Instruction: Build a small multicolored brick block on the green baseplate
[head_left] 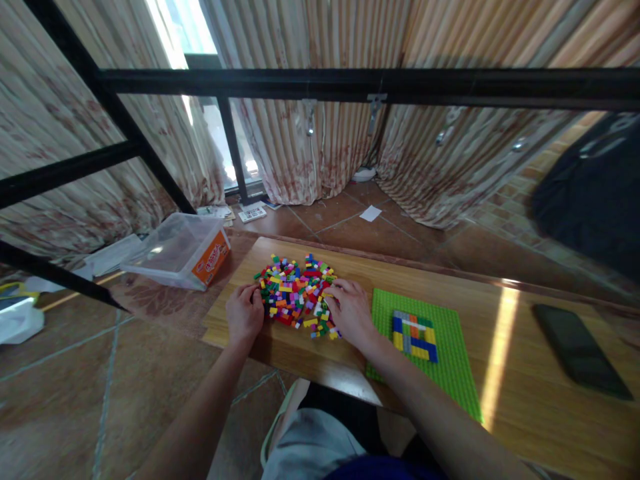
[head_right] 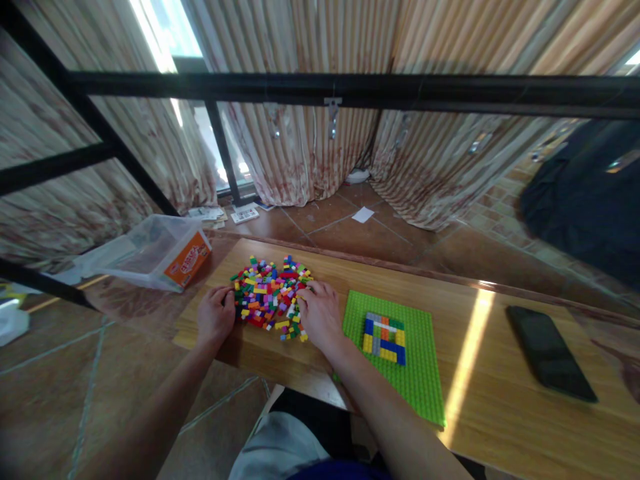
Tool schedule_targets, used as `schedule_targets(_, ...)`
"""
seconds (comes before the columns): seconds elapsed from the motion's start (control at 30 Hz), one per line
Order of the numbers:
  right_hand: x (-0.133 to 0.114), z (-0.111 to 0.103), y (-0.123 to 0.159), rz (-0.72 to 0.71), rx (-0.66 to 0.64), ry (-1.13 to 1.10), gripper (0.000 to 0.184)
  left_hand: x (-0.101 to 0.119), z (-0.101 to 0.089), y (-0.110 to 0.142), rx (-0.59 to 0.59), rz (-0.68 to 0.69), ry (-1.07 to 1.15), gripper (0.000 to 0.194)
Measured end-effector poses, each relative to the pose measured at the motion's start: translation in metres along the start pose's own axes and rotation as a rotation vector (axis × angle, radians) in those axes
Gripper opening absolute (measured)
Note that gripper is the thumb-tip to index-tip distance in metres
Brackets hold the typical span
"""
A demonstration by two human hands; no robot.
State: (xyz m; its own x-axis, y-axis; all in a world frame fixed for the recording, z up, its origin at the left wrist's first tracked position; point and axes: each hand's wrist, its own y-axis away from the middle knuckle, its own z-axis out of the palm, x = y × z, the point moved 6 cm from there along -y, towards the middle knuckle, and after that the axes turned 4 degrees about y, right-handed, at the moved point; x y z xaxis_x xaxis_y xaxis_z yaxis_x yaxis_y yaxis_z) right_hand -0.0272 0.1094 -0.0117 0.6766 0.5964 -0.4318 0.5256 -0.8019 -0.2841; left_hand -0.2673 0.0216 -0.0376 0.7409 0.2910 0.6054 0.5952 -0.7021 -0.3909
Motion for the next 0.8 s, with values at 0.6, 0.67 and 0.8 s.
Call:
schedule_targets(0.6,-0.038,0.019,-0.038,-0.145,-0.091,-0.542,0.021,-0.001,0.0,0.001,0.0,0.008,0.006,0.035)
schedule_targets(0.67,-0.031,0.015,-0.026,-0.014,-0.129,-0.903,0.025,-0.001,0.0,0.001,-0.002,0.006,0.001,0.035)
schedule_targets(0.8,-0.027,0.012,0.003,0.206,-0.233,-1.446,0.036,-0.001,0.0,0.0,-0.005,0.005,-0.01,0.034)
